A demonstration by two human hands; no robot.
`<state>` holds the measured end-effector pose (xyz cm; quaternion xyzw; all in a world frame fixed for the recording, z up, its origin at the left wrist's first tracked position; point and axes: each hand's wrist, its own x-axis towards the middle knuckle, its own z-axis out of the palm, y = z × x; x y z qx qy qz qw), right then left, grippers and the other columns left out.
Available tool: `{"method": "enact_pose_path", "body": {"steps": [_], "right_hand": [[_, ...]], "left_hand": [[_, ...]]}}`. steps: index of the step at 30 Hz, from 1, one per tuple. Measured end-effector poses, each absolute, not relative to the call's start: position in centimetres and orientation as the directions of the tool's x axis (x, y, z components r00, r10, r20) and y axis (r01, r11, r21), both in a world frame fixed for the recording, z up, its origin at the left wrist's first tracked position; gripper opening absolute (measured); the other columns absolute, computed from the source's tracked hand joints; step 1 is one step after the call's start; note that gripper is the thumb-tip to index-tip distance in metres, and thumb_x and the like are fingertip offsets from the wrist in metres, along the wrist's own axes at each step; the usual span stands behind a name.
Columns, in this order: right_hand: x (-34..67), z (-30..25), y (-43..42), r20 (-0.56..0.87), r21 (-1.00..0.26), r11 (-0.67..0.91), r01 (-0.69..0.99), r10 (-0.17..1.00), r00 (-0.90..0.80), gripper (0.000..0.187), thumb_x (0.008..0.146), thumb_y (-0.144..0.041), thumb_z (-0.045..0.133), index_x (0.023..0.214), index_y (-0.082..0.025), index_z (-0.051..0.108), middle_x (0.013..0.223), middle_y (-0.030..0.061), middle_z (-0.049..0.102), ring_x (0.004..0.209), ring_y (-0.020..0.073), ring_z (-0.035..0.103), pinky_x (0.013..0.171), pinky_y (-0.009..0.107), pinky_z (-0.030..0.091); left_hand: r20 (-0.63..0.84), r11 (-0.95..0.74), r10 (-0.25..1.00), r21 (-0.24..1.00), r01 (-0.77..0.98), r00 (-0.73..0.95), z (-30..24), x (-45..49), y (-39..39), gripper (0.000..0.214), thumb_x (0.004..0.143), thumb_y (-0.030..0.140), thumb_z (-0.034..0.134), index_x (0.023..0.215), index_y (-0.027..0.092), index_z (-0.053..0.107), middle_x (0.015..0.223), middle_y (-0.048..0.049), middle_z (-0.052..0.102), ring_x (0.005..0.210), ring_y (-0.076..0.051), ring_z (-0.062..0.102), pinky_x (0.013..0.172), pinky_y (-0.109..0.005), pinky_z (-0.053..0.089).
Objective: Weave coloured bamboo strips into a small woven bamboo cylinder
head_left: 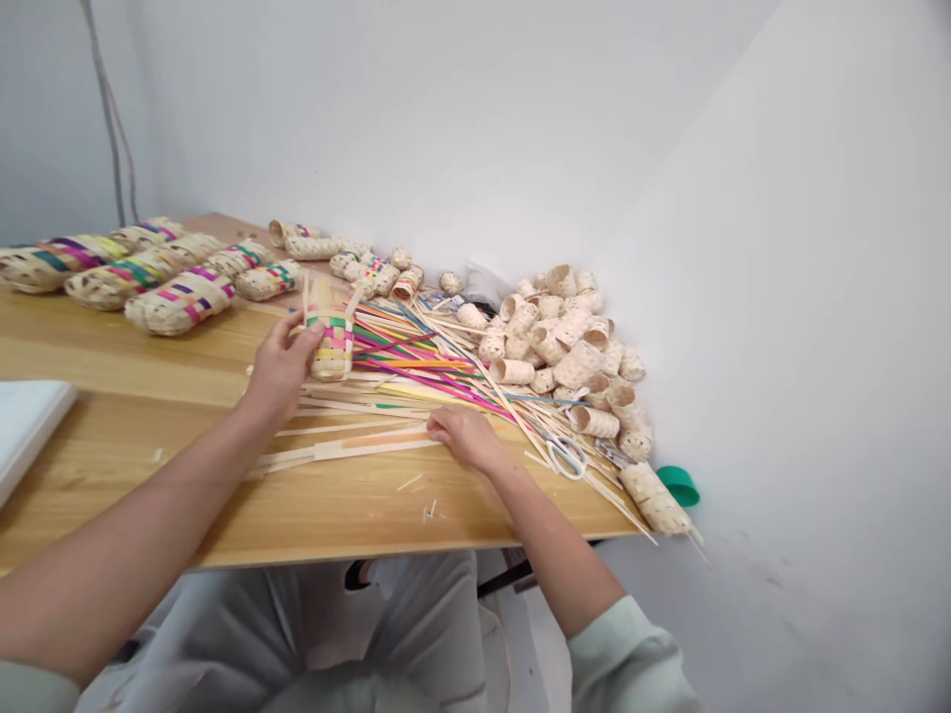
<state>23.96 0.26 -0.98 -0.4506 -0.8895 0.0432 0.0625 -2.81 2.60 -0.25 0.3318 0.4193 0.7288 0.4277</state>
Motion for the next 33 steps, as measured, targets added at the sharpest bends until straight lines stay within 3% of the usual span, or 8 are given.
{"method": "enact_pose_path", "body": {"steps": [3, 9, 13, 17, 23, 27, 33], "right_hand": [[24.4, -0.9, 0.6, 0.066, -0.179, 0.607, 0.774, 0.792, -0.607, 0.010, 0.089, -0.012, 0.059, 0.084, -0.018, 0.066, 0.086, 0.0030, 0.068, 0.082, 0.0158, 0.058, 0.071, 0.025, 0.037], [25.5, 0.3, 2.2, 0.197, -0.230, 0.563, 0.794, 0.826, -0.529, 0.012, 0.093, -0.011, 0.053, 0.087, -0.016, 0.062, 0.092, 0.0054, 0.065, 0.089, 0.0164, 0.056, 0.077, 0.025, 0.038], [26.8, 1.0, 3.4, 0.214, -0.242, 0.356, 0.902, 0.927, -0.309, 0.017, 0.098, -0.020, 0.045, 0.090, -0.018, 0.059, 0.087, 0.0039, 0.064, 0.081, 0.0165, 0.057, 0.070, 0.026, 0.035], [28.6, 0.9, 4.4, 0.182, -0.211, 0.188, 0.959, 0.972, -0.151, 0.021, 0.100, -0.026, 0.042, 0.090, -0.018, 0.058, 0.079, 0.0041, 0.062, 0.073, 0.0170, 0.057, 0.063, 0.026, 0.031], [28.3, 1.6, 5.7, 0.092, -0.380, 0.303, 0.874, 0.953, -0.290, 0.025, 0.097, -0.024, 0.042, 0.077, -0.020, 0.056, 0.068, -0.0006, 0.061, 0.066, 0.0149, 0.057, 0.062, 0.025, 0.036], [26.3, 1.2, 6.2, -0.034, -0.542, 0.286, 0.790, 0.932, -0.361, 0.020, 0.098, -0.026, 0.043, 0.085, -0.022, 0.057, 0.061, -0.0047, 0.062, 0.053, 0.0120, 0.057, 0.059, 0.023, 0.038], [27.0, -0.2, 6.6, 0.222, -0.382, 0.187, 0.905, 0.969, -0.107, 0.023, 0.097, -0.029, 0.047, 0.079, -0.022, 0.060, 0.068, -0.0011, 0.064, 0.066, 0.0159, 0.059, 0.062, 0.026, 0.035]], "left_hand": [[0.124, -0.382, 0.881, 0.754, -0.534, -0.456, 2.1, -2.4, 1.9, 0.034, 0.067, 0.026, 0.079, 0.093, 0.018, 0.059, 0.079, 0.0027, 0.064, 0.070, -0.011, 0.056, 0.063, -0.023, 0.046], [0.298, -0.468, 0.880, 0.678, -0.566, -0.371, 6.4, -2.2, 2.7, 0.015, 0.076, 0.022, 0.072, 0.083, 0.018, 0.059, 0.072, 0.0041, 0.061, 0.070, -0.011, 0.057, 0.068, -0.024, 0.048], [0.218, -0.467, 0.873, 0.635, -0.616, -0.437, 5.2, -2.6, 4.4, 0.016, 0.073, 0.019, 0.074, 0.081, 0.015, 0.060, 0.070, 0.0046, 0.062, 0.063, -0.009, 0.055, 0.066, -0.022, 0.049], [0.184, -0.536, 0.819, 0.581, -0.612, -0.543, 2.6, -3.8, 5.3, 0.022, 0.070, 0.018, 0.076, 0.087, 0.015, 0.063, 0.081, 0.0023, 0.068, 0.072, -0.009, 0.060, 0.066, -0.018, 0.050], [0.094, -0.478, 0.835, 0.614, -0.629, -0.543, 1.9, -4.7, 5.3, 0.011, 0.078, 0.013, 0.066, 0.089, 0.014, 0.065, 0.084, -0.0013, 0.071, 0.074, -0.012, 0.063, 0.061, -0.020, 0.052], [0.094, -0.492, 0.823, 0.609, -0.622, -0.560, 2.1, -4.8, 5.3, 0.007, 0.082, 0.013, 0.063, 0.089, 0.013, 0.065, 0.081, -0.0008, 0.070, 0.071, -0.011, 0.063, 0.064, -0.020, 0.054], [-0.028, -0.390, 0.852, 0.633, -0.669, -0.523, 1.8, -4.7, 5.3, 0.014, 0.091, 0.013, 0.053, 0.095, 0.012, 0.066, 0.087, -0.0029, 0.072, 0.072, -0.012, 0.065, 0.065, -0.022, 0.055]]}}
